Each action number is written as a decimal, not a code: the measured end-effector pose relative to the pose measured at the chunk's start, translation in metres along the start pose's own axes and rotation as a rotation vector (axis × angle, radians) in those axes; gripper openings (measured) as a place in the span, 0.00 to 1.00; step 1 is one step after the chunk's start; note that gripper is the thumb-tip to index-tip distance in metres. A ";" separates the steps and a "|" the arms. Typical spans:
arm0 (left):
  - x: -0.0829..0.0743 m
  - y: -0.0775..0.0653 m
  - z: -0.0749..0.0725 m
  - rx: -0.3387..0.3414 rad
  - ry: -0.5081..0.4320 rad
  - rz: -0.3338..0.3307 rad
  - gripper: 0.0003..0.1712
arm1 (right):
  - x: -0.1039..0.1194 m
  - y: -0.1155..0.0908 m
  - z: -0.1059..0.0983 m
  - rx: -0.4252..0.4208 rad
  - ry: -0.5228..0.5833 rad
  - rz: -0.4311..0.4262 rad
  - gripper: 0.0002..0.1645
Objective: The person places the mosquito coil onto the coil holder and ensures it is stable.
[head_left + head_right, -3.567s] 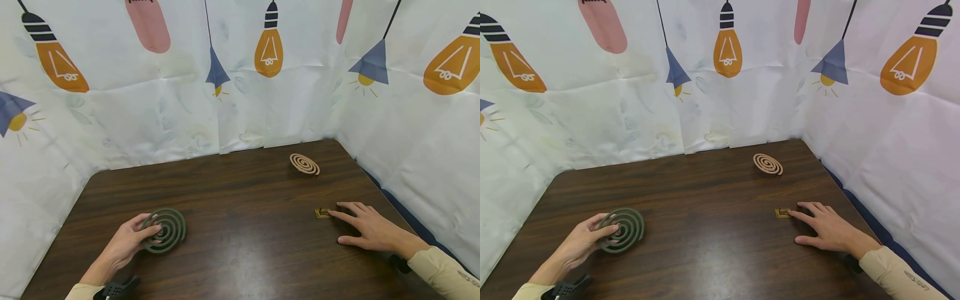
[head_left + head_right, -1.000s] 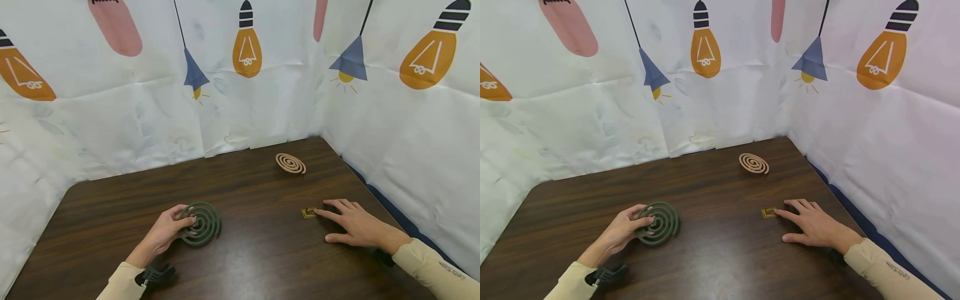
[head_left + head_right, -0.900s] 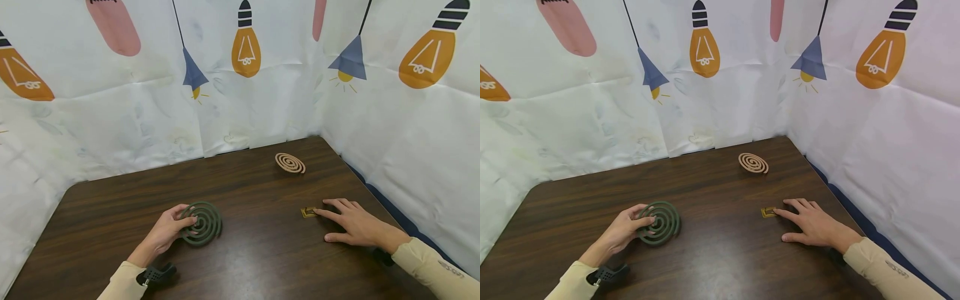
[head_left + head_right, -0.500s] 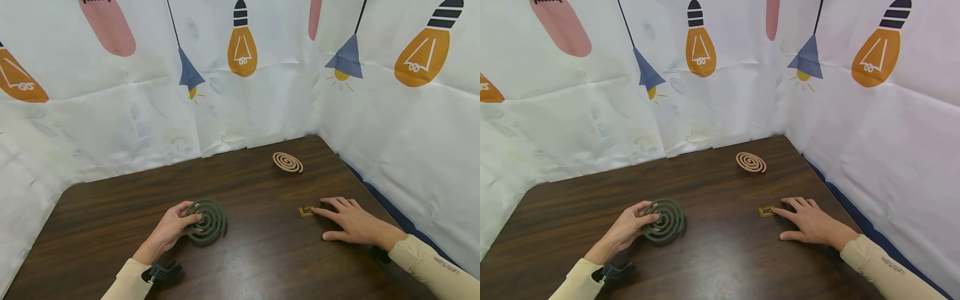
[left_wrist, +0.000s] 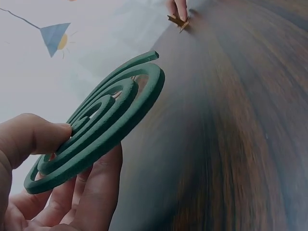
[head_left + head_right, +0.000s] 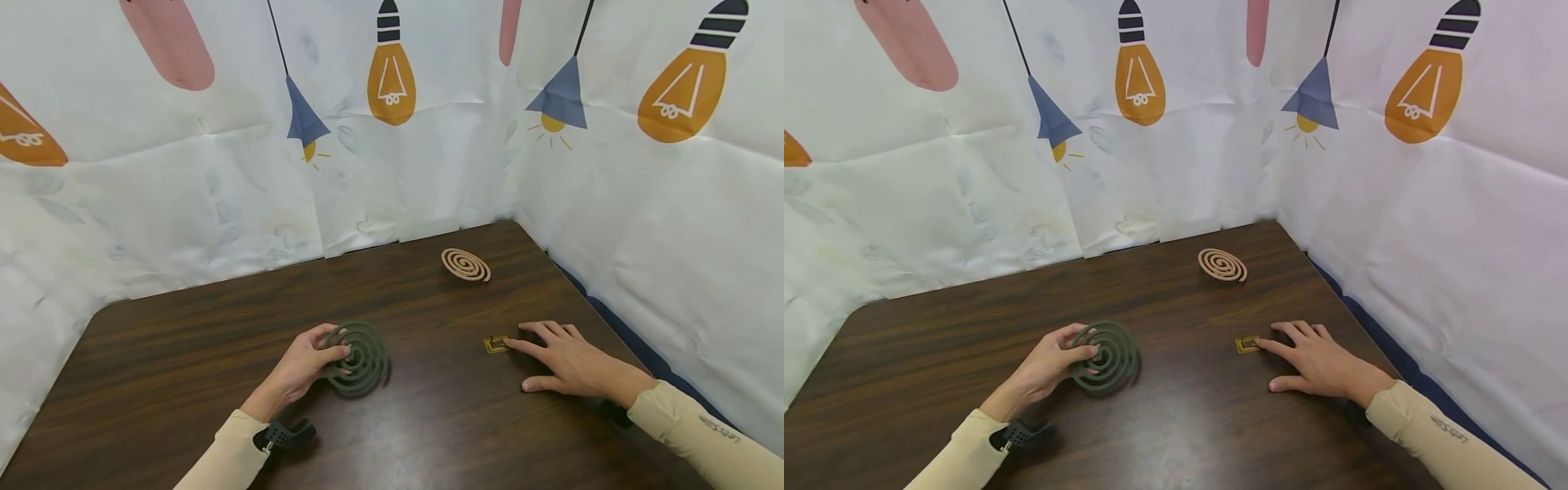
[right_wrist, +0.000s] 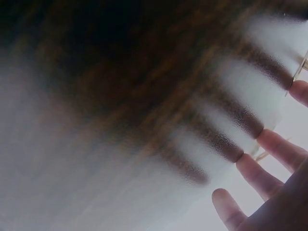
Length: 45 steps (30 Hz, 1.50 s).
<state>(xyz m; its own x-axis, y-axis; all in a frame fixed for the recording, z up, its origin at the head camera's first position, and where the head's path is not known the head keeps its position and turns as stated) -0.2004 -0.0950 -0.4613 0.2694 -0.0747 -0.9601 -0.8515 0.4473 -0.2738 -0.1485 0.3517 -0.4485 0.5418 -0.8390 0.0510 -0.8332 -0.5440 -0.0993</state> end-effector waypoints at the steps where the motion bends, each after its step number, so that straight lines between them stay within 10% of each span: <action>1: 0.000 0.001 0.002 0.003 -0.002 0.000 0.27 | 0.000 0.000 0.000 0.000 -0.002 0.000 0.43; 45: -0.006 0.054 0.085 0.093 -0.144 0.041 0.23 | 0.000 0.003 0.001 -0.014 -0.039 -0.028 0.43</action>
<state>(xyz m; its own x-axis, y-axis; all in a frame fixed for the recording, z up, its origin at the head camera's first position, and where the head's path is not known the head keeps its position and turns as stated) -0.2096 0.0053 -0.4657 0.3026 0.0704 -0.9505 -0.8193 0.5288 -0.2217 -0.1508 0.3497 -0.4502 0.5687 -0.8224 0.0146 -0.8188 -0.5678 -0.0850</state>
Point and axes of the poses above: each hand's wrist, its own y-axis towards the middle knuckle, its own z-axis out of the palm, x = y × z, the point moved 5 cm from there along y, towards the middle knuckle, and after that the axes turned 3 degrees about x, right-handed, at the moved point
